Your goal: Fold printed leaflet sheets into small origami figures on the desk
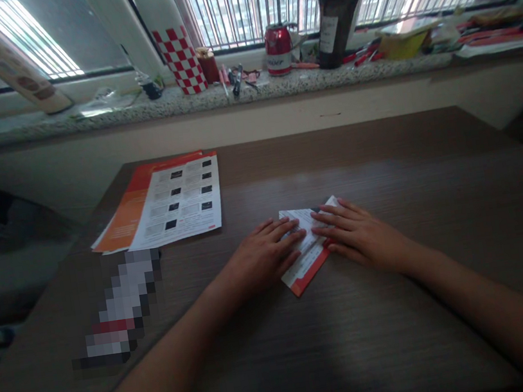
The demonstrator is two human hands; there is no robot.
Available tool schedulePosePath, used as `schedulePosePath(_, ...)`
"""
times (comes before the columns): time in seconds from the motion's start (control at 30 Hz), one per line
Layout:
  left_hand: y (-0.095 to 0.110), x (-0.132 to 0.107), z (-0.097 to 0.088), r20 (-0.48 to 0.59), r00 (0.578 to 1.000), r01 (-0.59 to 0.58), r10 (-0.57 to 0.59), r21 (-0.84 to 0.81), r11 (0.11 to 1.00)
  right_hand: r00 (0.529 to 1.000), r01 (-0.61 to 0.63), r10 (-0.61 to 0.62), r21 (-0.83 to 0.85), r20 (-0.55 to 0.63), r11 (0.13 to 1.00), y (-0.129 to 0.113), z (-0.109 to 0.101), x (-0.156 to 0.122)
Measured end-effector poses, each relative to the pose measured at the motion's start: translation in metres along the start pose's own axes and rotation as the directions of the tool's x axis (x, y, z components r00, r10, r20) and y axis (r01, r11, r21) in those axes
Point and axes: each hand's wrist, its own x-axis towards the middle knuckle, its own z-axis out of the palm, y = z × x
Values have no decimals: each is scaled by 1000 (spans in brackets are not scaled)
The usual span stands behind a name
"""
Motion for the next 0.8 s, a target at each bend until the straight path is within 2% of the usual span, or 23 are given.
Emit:
schedulePosePath(0.1, -4, 1, 1, 0, 1000, -31, 31, 0, 1000, 998, 10, -9, -7, 56, 1000, 2, 0, -2)
schedulePosePath(0.23, -2, 1, 0, -28, 998, -54, 55, 21, 998, 999, 2, -3, 15, 49, 1000, 2, -2, -4)
schedulePosePath(0.4, -2, 0, -2, 26, 997, -79, 79, 34, 996, 998, -20, 18, 25, 64, 999, 1, -7, -4)
schedulePosePath(0.53, -2, 0, -3, 57, 996, -65, 63, 27, 998, 997, -24, 22, 30, 73, 999, 1, -6, -4)
schedulePosePath(0.67, 2, 0, -9, 48, 997, -58, 59, -27, 998, 995, -23, 21, 23, 102, 999, 5, -4, -6)
schedulePosePath(0.8, 5, 1, -11, 28, 998, -54, 55, -44, 998, 997, -24, 21, 41, 77, 999, 6, -3, -6)
